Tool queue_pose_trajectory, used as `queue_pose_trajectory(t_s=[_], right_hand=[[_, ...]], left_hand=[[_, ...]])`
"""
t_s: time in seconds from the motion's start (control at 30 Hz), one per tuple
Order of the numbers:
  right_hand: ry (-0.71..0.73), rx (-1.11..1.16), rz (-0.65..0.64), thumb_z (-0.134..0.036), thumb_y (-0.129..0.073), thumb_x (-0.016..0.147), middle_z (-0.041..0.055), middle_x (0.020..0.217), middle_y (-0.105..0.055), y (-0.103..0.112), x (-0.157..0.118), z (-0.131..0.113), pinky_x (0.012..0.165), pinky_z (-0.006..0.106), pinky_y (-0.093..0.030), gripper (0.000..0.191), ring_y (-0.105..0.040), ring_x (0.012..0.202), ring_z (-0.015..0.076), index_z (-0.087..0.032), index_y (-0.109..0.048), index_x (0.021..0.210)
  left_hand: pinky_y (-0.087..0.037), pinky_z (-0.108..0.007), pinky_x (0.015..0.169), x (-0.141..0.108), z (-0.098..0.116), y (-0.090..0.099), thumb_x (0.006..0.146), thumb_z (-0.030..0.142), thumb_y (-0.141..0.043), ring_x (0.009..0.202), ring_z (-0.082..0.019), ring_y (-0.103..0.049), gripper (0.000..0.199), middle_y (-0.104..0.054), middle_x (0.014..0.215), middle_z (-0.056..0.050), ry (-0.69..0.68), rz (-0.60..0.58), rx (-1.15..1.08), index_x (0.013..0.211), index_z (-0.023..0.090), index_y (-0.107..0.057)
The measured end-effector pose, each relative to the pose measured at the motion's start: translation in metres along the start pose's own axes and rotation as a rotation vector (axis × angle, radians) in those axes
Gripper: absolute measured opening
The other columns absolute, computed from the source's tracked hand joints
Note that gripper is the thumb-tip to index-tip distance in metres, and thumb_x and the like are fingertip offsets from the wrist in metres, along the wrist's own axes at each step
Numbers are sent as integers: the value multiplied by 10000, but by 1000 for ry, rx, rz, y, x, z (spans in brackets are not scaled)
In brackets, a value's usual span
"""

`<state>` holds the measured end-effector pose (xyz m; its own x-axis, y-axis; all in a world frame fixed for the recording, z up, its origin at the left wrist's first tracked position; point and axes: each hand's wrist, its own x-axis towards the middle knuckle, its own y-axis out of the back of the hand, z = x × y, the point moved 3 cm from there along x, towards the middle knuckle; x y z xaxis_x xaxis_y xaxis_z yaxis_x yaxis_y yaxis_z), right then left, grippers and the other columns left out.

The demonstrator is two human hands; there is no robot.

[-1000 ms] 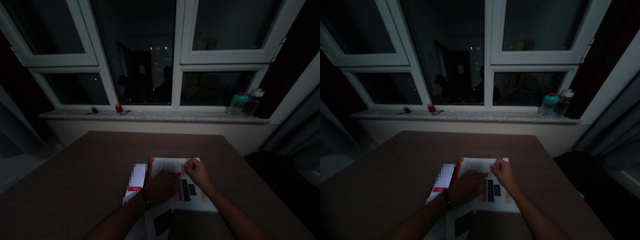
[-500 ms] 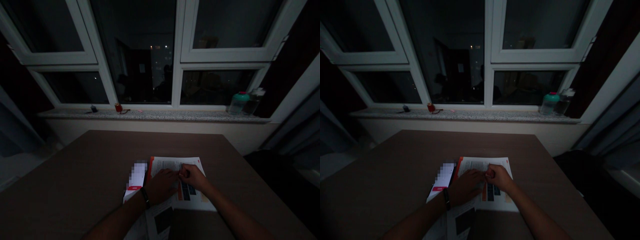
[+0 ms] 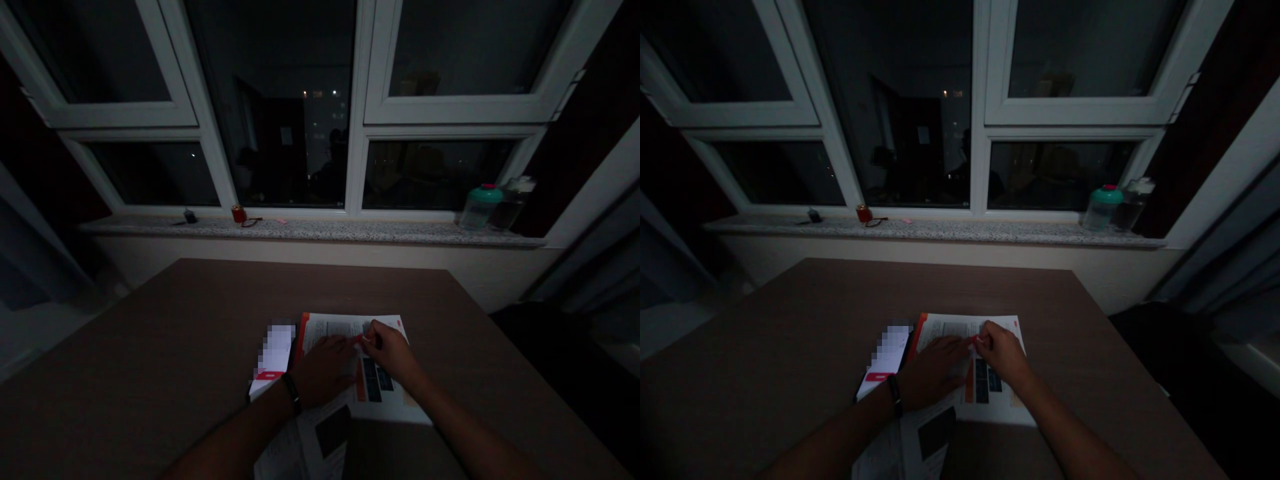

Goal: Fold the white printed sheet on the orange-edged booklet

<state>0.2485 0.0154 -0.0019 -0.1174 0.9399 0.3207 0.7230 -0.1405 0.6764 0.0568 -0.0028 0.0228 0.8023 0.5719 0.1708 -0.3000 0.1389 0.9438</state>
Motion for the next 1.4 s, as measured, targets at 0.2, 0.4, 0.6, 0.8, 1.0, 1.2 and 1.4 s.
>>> queue_pose_trajectory(t_s=[0.2, 0.4, 0.6, 0.8, 1.0, 1.2, 1.4], right_hand=[[29, 20, -61, -240, -611, 786, -38, 669, -600, 0, 2, 1, 559, 215, -342, 101, -548, 612, 137, -221, -520, 747], [5, 36, -83, -249, -618, 776, -39, 655, -602, -1, 5, 6, 545, 215, -338, 106, -546, 595, 137, -220, -522, 742], [-10, 16, -78, -261, -605, 789, -33, 637, -601, -2, 8, 9, 547, 223, -341, 105, -559, 593, 147, -223, -519, 741], [-52, -15, 18, -265, -572, 810, -25, 620, -586, 1, 11, 12, 559, 236, -347, 144, -556, 584, 153, -222, -490, 699], [-6, 75, -98, -259, -610, 781, -37, 616, -566, -5, 7, 14, 526, 218, -336, 157, -520, 565, 132, -217, -495, 683], [18, 115, -189, -248, -648, 747, -58, 583, -521, -8, 6, 15, 498, 201, -308, 171, -476, 543, 114, -211, -496, 678], [-24, 74, -17, -241, -603, 777, -44, 581, -525, -4, 11, 18, 510, 213, -319, 167, -490, 542, 123, -214, -471, 678]], left_hand=[[-351, -456, 1056, 7, -3, 3, 870, 242, -635, 1267, -286, -436, 649, -494, 1392, -98, -30, -9, -1, 1431, 234, -310], [-364, -460, 1040, 8, -1, 5, 887, 276, -624, 1257, -290, -447, 645, -512, 1369, -106, -1, -45, 11, 1434, 233, -286], [-350, -442, 1063, 5, 1, 4, 901, 276, -623, 1288, -270, -419, 592, -476, 1422, -84, -18, -18, 38, 1413, 233, -331], [-346, -431, 1083, 0, -1, 5, 912, 273, -622, 1314, -258, -399, 567, -412, 1476, -69, -26, -22, -13, 1409, 245, -350], [-343, -413, 1094, -2, -2, 6, 885, 227, -648, 1299, -255, -414, 617, -439, 1450, -68, -34, -15, -49, 1425, 237, -351], [-355, -446, 1085, 0, -5, 6, 866, 233, -648, 1303, -271, -431, 633, -460, 1439, -71, -32, -34, -114, 1429, 269, -360], [-381, -445, 1067, 1, -11, 6, 861, 273, -659, 1281, -285, -458, 564, -499, 1400, -96, -20, -34, -149, 1381, 237, -443]])
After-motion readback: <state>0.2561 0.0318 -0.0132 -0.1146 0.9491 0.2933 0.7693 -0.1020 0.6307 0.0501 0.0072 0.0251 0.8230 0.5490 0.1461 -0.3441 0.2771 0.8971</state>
